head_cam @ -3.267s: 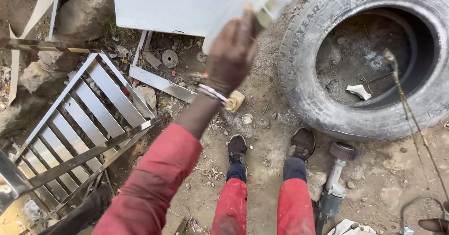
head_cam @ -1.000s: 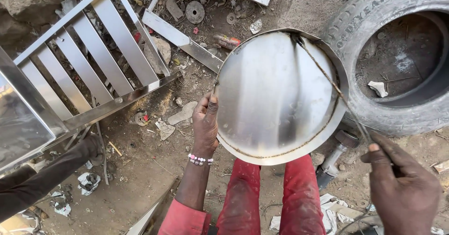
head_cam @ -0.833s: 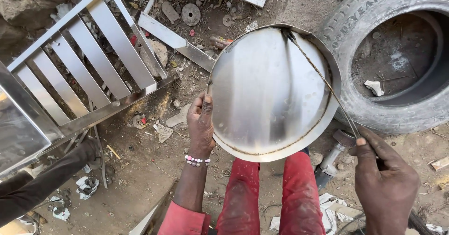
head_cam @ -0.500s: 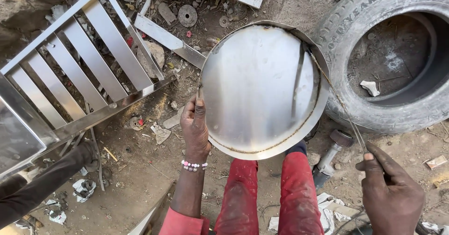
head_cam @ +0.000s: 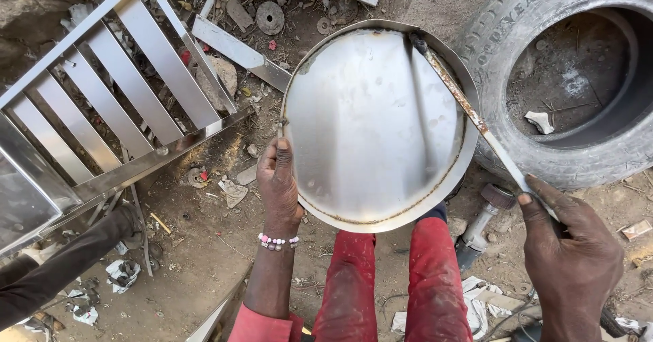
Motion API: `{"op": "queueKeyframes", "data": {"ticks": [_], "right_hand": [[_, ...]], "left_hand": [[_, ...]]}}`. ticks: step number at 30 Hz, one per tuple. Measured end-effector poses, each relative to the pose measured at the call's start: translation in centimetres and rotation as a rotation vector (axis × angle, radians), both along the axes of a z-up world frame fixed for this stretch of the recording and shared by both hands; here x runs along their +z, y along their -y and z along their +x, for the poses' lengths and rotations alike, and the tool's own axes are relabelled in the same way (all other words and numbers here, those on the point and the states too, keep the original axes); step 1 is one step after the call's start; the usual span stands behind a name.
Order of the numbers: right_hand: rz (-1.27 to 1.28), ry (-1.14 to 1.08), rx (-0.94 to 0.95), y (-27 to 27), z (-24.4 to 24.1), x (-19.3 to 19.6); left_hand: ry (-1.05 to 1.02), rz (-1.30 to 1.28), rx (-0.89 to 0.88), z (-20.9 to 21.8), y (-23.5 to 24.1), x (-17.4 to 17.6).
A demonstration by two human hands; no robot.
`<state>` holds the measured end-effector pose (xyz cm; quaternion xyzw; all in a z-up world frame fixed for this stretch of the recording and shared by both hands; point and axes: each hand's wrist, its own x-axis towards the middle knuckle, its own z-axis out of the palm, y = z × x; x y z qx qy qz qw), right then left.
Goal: Grinding the edges of a metal wok and applying a cleaning or polishing substance to its interior using a metal rod.
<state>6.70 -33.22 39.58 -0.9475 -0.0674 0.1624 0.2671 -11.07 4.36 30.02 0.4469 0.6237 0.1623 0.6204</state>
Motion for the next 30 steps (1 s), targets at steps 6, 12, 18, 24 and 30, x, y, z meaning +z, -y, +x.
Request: {"op": "queueKeyframes", "data": {"ticks": [6,12,18,24,30], "right_hand": [[-0.14,0.287,0.222,4.1,0.9,-2.5],[0.127,0.25,0.299,4.3,2.6,-2.0],[0.105,0.273,0.329,5.2,2.5,-2.9],[0.031,0.257,0.351,5.9,2.6,-3.5],[0.147,0.239,0.376,6.3,3.0,-3.4]], "left_hand": [[0.05,-0.117,0.075,0.3,-0.4,1.1],[0.001,-0.096,0.078,0.1,-0.5,1.1],[0.06,-0.123,0.128,-0.1,-0.2,0.4],[0.098,-0.116,0.09,-0.7,0.0,0.4],[0.085,-0.105,0.082,-0.3,0.1,0.5]]}}
